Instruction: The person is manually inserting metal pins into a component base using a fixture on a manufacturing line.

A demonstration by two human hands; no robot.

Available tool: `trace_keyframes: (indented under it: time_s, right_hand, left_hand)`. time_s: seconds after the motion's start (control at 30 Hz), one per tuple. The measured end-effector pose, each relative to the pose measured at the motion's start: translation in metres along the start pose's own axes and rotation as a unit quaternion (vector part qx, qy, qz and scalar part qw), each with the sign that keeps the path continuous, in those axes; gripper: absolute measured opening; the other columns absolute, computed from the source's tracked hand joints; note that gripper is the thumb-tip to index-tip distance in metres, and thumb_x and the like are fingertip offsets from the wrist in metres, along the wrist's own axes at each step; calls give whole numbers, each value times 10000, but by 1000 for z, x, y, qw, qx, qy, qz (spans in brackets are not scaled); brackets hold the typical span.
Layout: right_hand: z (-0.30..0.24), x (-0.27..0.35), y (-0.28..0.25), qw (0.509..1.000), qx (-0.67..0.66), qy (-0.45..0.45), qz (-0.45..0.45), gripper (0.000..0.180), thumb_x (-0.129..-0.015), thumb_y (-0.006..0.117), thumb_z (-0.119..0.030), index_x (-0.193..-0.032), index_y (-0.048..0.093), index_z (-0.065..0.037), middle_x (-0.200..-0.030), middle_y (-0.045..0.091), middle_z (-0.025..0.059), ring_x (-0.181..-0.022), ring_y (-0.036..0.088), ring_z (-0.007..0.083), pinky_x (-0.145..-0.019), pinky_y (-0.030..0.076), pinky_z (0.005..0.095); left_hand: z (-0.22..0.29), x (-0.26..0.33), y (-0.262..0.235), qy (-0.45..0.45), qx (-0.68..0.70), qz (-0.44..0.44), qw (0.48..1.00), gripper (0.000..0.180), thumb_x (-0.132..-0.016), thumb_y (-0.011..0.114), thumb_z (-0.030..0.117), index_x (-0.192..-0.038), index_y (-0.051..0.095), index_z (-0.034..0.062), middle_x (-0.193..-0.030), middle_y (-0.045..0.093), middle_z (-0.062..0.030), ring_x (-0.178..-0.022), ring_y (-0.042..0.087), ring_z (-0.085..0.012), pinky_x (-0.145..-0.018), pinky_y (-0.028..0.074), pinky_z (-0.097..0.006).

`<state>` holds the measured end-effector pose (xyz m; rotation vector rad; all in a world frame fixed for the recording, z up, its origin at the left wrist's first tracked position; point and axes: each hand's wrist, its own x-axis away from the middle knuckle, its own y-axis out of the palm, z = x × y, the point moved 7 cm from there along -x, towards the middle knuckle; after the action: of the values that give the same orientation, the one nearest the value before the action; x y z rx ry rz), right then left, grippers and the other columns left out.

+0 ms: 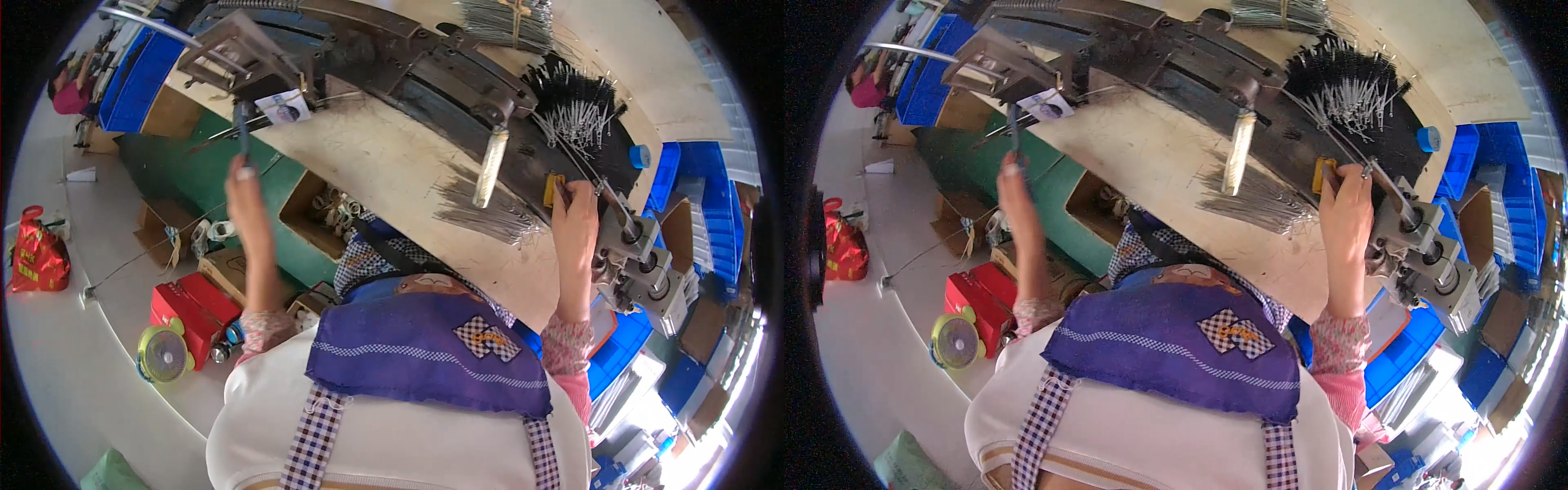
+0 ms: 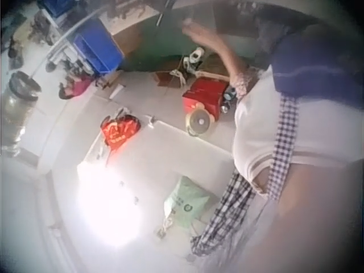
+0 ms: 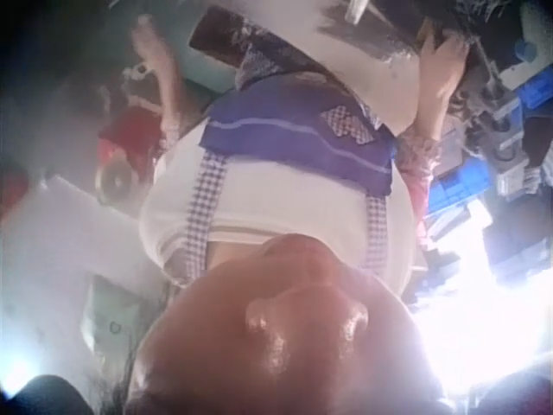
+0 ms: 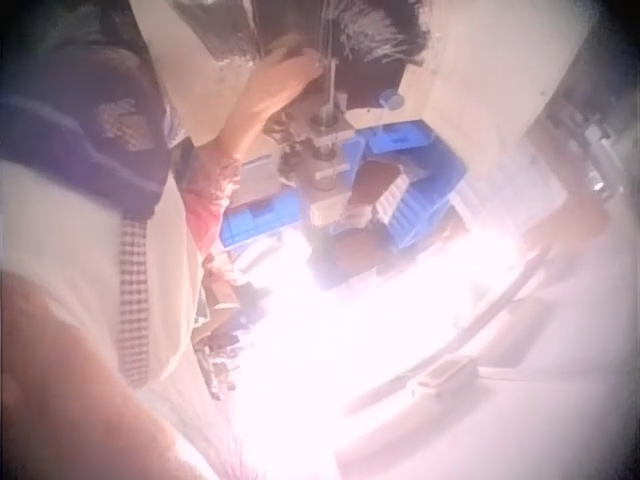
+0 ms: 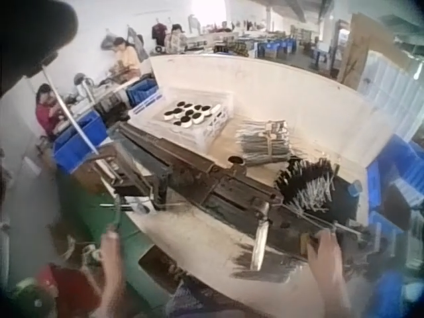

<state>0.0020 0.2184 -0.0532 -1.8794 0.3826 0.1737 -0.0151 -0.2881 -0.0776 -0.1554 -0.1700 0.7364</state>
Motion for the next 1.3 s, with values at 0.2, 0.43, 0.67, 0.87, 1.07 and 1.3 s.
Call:
trace_keyframes:
  time_s: [0.2, 0.43, 0.67, 0.87, 1.07, 1.3]
  right_hand:
    - [3, -9, 18, 1000, -5, -4, -12, 208, -882, 623, -150, -906, 467, -14, -875, 574, 244, -785, 582, 444, -650, 479, 486]
    - [10, -1, 19, 1000, -12, -8, -26, 219, -869, 630, -156, -906, 472, -10, -849, 567, 252, -793, 580, 463, -662, 471, 496]
    - [13, -3, 37, 994, 43, 29, -100, 344, -852, 624, -199, -1097, 494, 5, -926, 589, 255, -805, 636, 399, -645, 544, 423]
    - [9, 9, 28, 989, -97, 14, -114, 291, -841, 589, -184, -1017, 506, 32, -933, 583, 199, -861, 614, 374, -653, 529, 436]
    - [-35, 49, -58, 978, -58, -119, -159, 133, -792, 612, -108, -865, 513, -58, -742, 583, 137, -725, 623, 294, -594, 512, 404]
    - [-35, -101, -60, 978, -54, -197, -35, 175, -788, 595, -48, -961, 609, -28, -822, 648, 157, -808, 634, 363, -720, 511, 426]
  left_hand:
    - [27, 57, 102, 222, -82, -169, 957, 386, -946, 534, 339, -995, 624, -34, -874, 640, -134, -783, 602, -201, -727, 480, -335]
    - [-8, 11, 171, -105, 68, -345, 930, 399, -954, 529, 391, -994, 658, 16, -621, 498, 41, -459, 399, -47, -406, 265, -208]
    - [56, 103, 187, 79, 193, -343, 916, 265, -999, 457, 278, -911, 534, 40, -593, 368, 55, -457, 309, -38, -396, 231, -212]
    - [90, 278, 291, -207, 114, -751, 617, 282, -995, 466, 291, -850, 527, 57, -572, 341, 57, -438, 312, -55, -397, 234, -222]
    - [63, 231, 303, -183, 195, -582, 769, 249, -993, 486, 284, -861, 532, 77, -618, 371, 63, -472, 328, -50, -442, 250, -219]
    - [66, 233, 303, -166, 189, -575, 778, 232, -994, 484, 249, -859, 556, 75, -591, 389, 58, -478, 329, -49, -454, 259, -222]
